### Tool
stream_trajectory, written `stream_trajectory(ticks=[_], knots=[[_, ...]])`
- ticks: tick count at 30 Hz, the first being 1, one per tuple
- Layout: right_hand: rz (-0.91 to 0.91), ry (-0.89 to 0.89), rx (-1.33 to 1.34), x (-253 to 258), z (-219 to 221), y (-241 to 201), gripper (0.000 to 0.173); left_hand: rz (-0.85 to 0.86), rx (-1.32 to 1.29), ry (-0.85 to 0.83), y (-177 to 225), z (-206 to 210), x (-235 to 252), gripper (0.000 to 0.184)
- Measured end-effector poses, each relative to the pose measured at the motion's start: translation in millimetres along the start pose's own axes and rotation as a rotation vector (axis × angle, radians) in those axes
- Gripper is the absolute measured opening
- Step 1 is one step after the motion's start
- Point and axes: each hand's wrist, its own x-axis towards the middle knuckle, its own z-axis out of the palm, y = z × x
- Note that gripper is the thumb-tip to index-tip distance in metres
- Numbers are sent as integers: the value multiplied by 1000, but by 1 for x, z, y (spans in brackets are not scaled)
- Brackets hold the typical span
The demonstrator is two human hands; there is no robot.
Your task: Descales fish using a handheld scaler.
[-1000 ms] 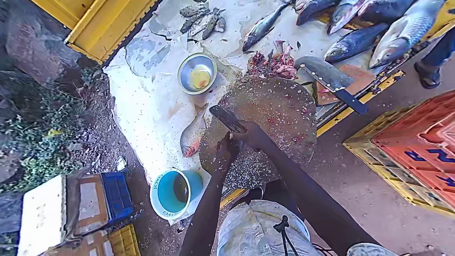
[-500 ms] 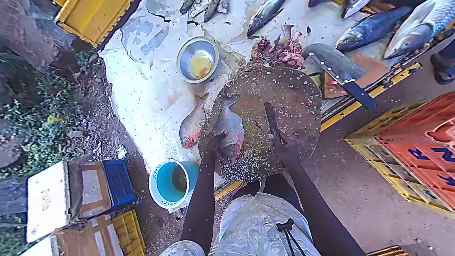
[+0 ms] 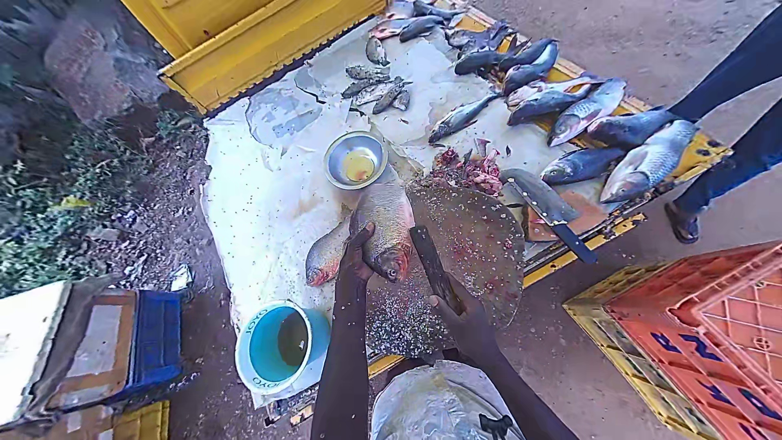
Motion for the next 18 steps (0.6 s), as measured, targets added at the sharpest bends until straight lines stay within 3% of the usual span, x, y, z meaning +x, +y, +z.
stream_trajectory(ticks=[2, 5, 8, 11, 13, 15, 18], knots=[[-52, -28, 147, 18, -15, -22, 68, 62, 10, -18, 5, -2, -8, 41], [-122, 59, -93, 90, -12, -63, 70, 103, -20, -31, 4, 11, -14, 45], [-126, 39, -163, 55, -2, -37, 78, 131, -98, 40, 14, 20, -13, 42], [-115, -104, 121, 20, -16, -25, 73, 160, -100, 60, 21, 7, -6, 51], [-123, -71, 145, 50, -15, -50, 66, 139, -103, 64, 15, 8, -19, 48], [-175, 8, -16, 104, -4, -75, 68, 171, -164, 27, 17, 21, -13, 42], [-163, -32, 0, 60, 15, -45, 75, 191, -301, 72, 22, 17, -12, 40]])
